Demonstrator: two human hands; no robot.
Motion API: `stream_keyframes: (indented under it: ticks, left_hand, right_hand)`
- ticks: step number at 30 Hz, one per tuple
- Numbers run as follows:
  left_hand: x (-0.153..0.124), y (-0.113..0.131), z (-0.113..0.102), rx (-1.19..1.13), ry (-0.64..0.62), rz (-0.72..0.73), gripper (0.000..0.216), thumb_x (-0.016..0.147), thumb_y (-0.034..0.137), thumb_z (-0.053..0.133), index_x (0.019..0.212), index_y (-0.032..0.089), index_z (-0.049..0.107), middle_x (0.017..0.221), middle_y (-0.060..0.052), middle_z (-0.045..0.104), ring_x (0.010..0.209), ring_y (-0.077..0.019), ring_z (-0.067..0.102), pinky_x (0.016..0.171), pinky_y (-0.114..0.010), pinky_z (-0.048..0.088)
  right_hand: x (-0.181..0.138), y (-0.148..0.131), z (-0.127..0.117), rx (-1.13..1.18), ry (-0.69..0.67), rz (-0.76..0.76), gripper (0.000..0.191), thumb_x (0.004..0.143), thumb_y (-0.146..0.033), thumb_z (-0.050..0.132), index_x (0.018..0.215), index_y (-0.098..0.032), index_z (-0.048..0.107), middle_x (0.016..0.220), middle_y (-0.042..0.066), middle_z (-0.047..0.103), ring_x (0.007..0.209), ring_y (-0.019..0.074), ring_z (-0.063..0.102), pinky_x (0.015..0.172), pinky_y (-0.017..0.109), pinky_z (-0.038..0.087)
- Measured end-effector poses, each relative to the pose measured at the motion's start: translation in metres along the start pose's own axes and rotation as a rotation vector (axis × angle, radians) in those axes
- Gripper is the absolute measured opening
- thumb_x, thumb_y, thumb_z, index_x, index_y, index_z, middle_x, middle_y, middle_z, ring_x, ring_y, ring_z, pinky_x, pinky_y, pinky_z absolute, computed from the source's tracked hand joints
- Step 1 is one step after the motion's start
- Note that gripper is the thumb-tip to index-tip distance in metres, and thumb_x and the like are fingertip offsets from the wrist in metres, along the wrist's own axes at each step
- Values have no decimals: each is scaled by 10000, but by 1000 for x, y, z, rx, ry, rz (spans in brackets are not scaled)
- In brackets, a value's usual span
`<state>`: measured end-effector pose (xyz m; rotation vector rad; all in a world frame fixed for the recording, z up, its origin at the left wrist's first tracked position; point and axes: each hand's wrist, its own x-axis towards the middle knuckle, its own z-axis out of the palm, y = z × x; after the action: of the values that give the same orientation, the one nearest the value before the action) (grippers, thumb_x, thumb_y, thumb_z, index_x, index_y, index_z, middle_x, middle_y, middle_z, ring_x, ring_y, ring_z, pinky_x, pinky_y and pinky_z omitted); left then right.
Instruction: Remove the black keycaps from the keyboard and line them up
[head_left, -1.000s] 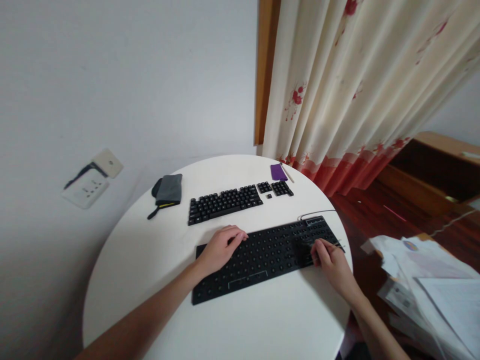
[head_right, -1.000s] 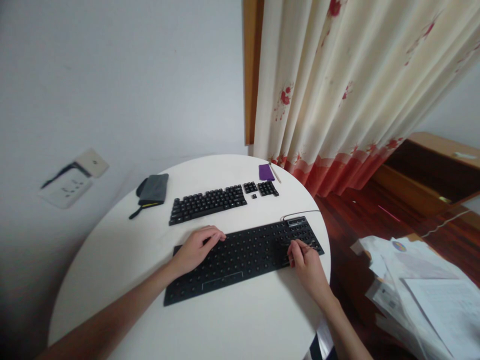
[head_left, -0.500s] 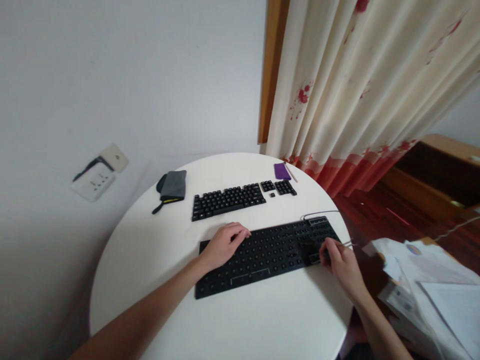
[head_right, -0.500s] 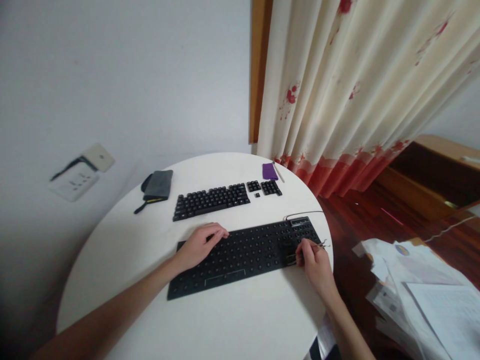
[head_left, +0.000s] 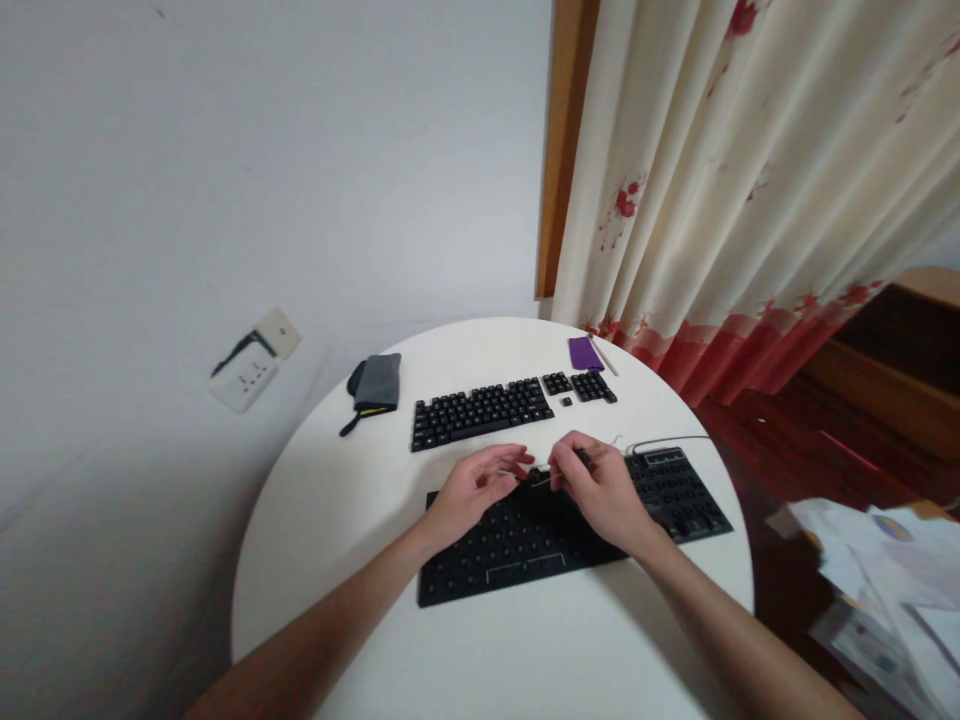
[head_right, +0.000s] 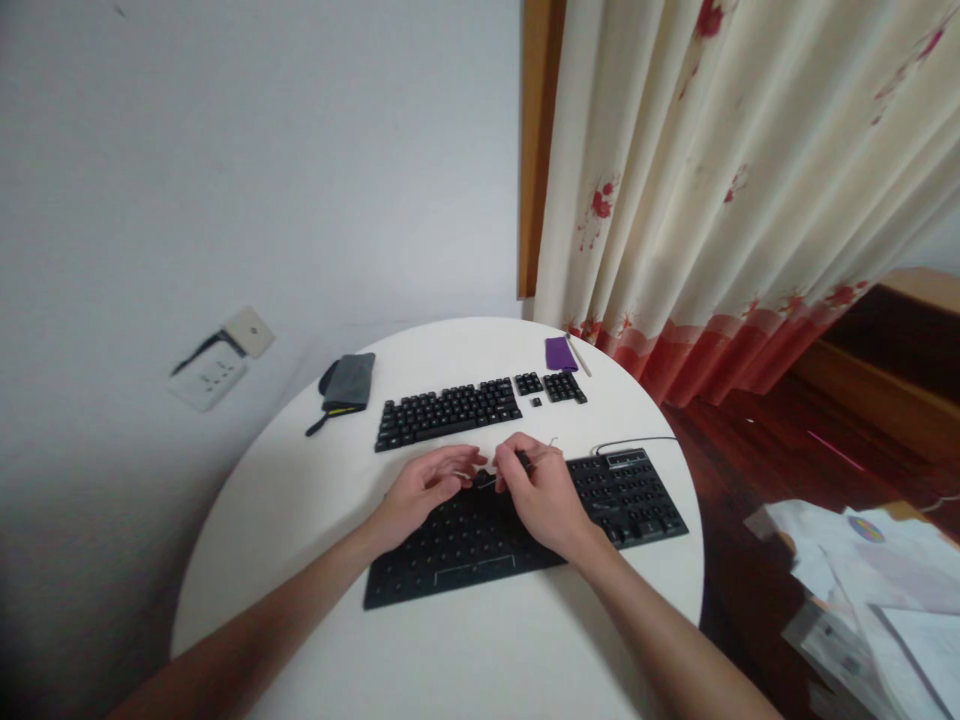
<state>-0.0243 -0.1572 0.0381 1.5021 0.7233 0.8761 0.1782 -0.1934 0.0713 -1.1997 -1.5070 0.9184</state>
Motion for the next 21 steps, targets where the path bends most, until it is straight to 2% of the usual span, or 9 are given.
stream_keyframes:
  ticks: [3,7,13,18,21]
  left_hand:
    - [0,2,-3,-58,27,-44,384,826,303,692,1171,147,624,1174,-125,680,1066,-241,639,950,-387,488]
    - [1,-1,-4,-47,69,-114,302,815,308,703,1059,133,666,1055,-106,711,957,-219,660,905,-369,502]
    - [2,-8,1,-100,-3,-134,247,842,314,676,1018,145,641,957,-64,681,852,-175,636,816,-326,509]
    - [1,-4,4,-134,-97,-119,216,849,315,671,968,150,601,871,-30,634,797,-150,614,757,-298,501]
    - [1,-1,5,-117,-109,-127,209,851,325,667,943,149,603,851,-30,631,787,-155,620,727,-291,504]
  right_hand:
    - [10,-1,16,-8,-36,-63,323,954,-345,472,690,-186,569,617,-7,590,568,119,514,567,227,410]
    - [9,7,23,-15,-40,-65,326,966,-335,446,692,-194,552,631,-8,584,598,131,540,632,244,439]
    - [0,17,20,-80,-95,-112,304,973,-314,432,714,-199,541,659,-7,579,647,141,563,672,252,438]
    - [-2,17,22,-132,-101,-112,308,970,-294,426,698,-200,539,631,-13,583,622,135,560,645,239,428]
    - [-3,18,24,-139,-77,-91,309,968,-296,430,696,-200,542,616,-15,588,598,134,559,641,240,428]
